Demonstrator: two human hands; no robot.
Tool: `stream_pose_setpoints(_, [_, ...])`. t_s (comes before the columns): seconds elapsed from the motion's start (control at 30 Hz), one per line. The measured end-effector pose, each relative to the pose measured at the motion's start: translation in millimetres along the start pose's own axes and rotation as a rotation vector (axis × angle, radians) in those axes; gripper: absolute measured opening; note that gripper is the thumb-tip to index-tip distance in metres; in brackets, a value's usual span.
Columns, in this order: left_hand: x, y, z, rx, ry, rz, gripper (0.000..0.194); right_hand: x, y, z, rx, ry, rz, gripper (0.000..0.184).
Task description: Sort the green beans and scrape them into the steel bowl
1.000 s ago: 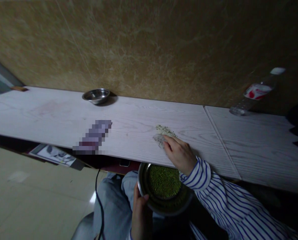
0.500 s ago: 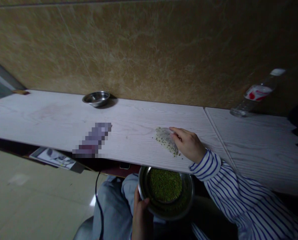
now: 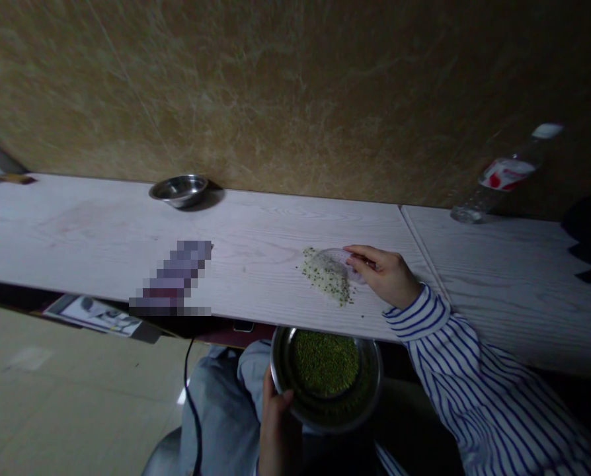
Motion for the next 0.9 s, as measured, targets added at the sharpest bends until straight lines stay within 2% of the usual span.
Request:
stream_pose_setpoints(0.27, [-5.4, -3.0, -4.7, 0.011, 0.013, -0.009, 0.042, -22.9, -21.8, 36.3, 0.005, 0.036, -0.09, 0.031])
stream_pose_setpoints(0.47, [-5.3, -1.6, -5.7, -0.022, 0.033, 0.0, 0.044, -32.6, -35.9, 57.2, -0.031, 0.09, -0.098, 0.028])
stream_pose_setpoints(0.7, [-4.9, 0.2, -3.8, 0.005, -0.006, 0.01, 0.048, -28.0, -28.8, 56.4, 0.045, 0.182, -0.056, 0.026])
stream_pose_setpoints(0.9, [-2.9, 2.4, -2.6, 0.029, -0.009, 0.011, 0.051, -15.9, -33.1, 52.4, 0.016, 0.162, -0.039, 0.027])
Point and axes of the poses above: each hand's wrist, its own x-axis towards the middle knuckle, its own z-axis out of the back of the hand, y = z × x, the point moved 3 cm from there along x, towards the middle knuckle, and after that the axes turned 8 degrees about z, right-handed, at the moved point
